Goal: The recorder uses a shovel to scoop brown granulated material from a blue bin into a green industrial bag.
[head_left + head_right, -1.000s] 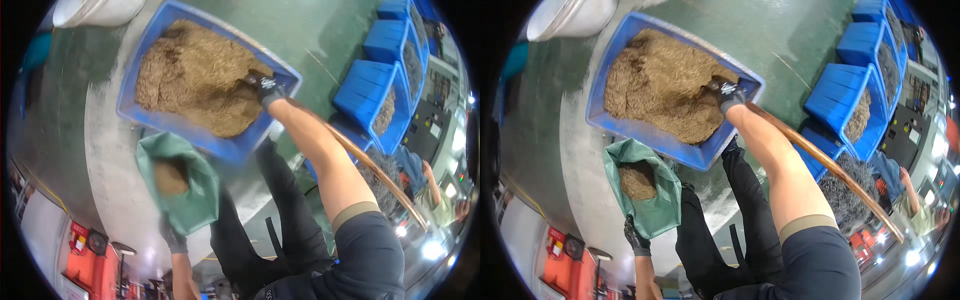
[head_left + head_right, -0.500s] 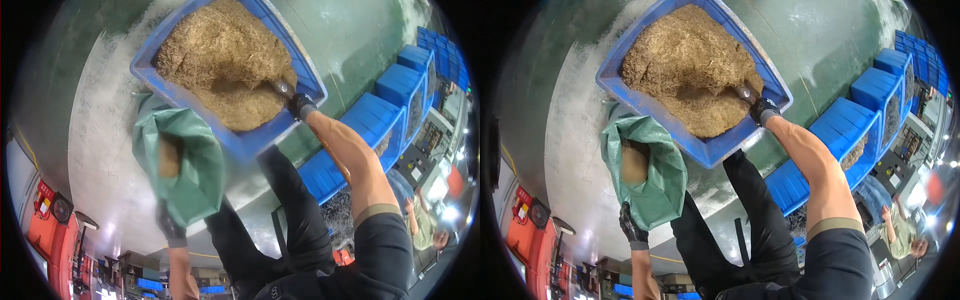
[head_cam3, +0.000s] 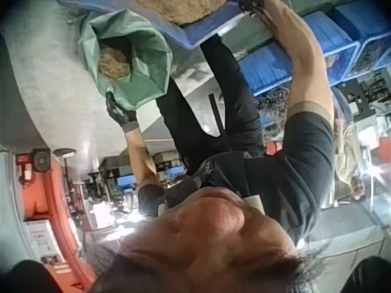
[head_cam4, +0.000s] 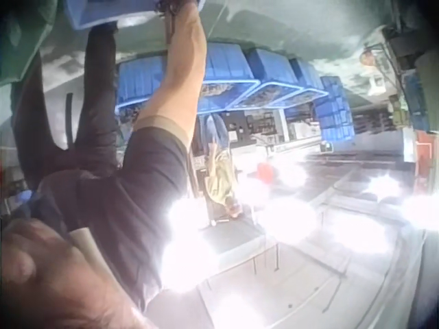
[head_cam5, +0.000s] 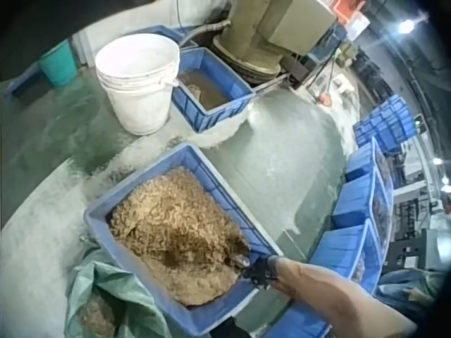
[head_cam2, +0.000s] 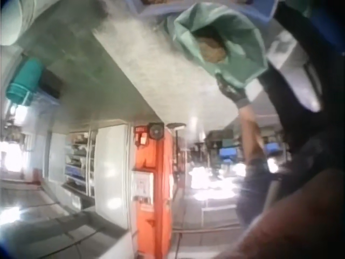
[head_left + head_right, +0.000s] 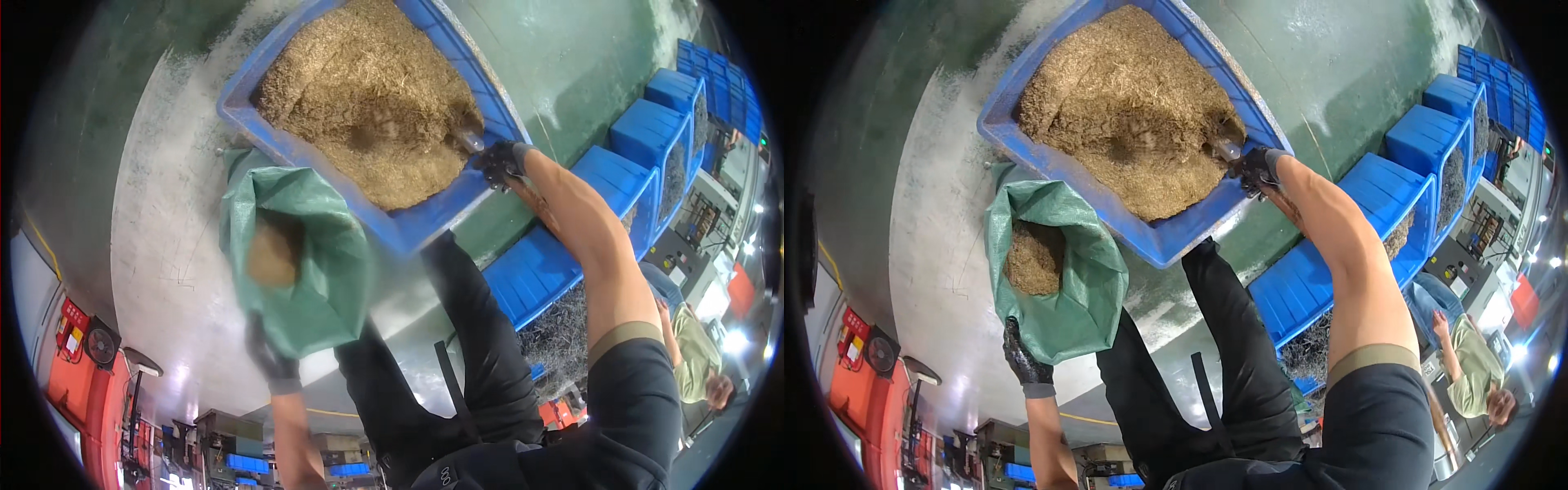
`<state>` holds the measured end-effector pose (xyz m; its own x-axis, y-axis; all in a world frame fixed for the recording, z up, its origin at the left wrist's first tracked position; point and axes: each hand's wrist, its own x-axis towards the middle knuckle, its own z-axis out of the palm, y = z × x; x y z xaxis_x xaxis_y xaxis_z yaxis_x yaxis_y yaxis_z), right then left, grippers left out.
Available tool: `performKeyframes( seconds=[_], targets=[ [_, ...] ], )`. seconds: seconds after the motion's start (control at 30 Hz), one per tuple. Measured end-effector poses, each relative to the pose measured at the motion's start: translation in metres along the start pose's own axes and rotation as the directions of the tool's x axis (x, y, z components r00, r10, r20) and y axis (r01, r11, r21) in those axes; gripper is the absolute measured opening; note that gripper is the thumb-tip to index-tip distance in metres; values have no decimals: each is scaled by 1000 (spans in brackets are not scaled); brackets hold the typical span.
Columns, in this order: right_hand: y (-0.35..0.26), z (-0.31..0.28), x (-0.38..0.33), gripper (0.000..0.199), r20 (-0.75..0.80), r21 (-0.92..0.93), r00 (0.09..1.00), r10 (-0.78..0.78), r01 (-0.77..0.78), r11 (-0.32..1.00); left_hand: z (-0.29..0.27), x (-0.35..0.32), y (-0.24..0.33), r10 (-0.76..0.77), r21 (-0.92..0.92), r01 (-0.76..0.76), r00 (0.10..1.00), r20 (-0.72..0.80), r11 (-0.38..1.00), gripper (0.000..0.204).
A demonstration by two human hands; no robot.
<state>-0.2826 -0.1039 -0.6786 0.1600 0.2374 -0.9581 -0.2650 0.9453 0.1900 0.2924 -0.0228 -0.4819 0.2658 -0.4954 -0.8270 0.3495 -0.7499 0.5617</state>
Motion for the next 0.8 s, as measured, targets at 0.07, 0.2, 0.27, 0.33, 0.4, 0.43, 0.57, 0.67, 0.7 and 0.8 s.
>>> performKeyframes(
  seconds=[0.07, 0.2, 0.27, 0.33, 0.4, 0.43, 0.57, 0.67, 0.7, 0.8],
  targets=[
    [-8, 13, 26, 24, -31, 49, 996, -80, 81, 996, -14, 4, -1, 214, 444, -173, 976, -42, 879, 35],
    [-20, 26, 49, 38, -185, -324, 973, -140, 74, 943, -20, 7, -5, 33, 209, -1, 989, -146, 978, 36],
    [-30, 30, 52, 52, -285, -919, 941, -184, -214, 330, -6, 2, 0, -8, 131, 29, 987, -160, 991, 37],
    [-22, 43, 43, 51, -473, -756, 811, -343, -174, 631, 0, -5, 0, -48, 53, 59, 983, -176, 997, 37],
    [-30, 75, 10, 49, -660, -468, 660, -358, 10, 883, -6, -9, 0, 5, 54, 5, 985, -174, 999, 37],
    [-24, 69, 9, 49, -670, -466, 651, -358, 7, 885, 1, -10, 0, 3, 47, 5, 987, -162, 999, 37],
    [-15, 68, 1, 41, -645, -519, 635, -426, 45, 853, -14, -15, -13, 108, 130, -97, 991, -82, 987, 38],
    [-16, 85, -10, 32, -620, -492, 706, -342, -11, 871, -39, -11, -22, 220, 320, -185, 973, -74, 929, 38],
    [-15, 91, -13, 27, -613, -508, 709, -348, -17, 861, -45, -11, -23, 179, 278, -145, 978, -102, 949, 39],
    [-4, 100, -28, 22, -591, -475, 737, -328, 11, 880, -4, -22, 5, -74, -238, 62, 997, -38, 969, 39]
  ],
)
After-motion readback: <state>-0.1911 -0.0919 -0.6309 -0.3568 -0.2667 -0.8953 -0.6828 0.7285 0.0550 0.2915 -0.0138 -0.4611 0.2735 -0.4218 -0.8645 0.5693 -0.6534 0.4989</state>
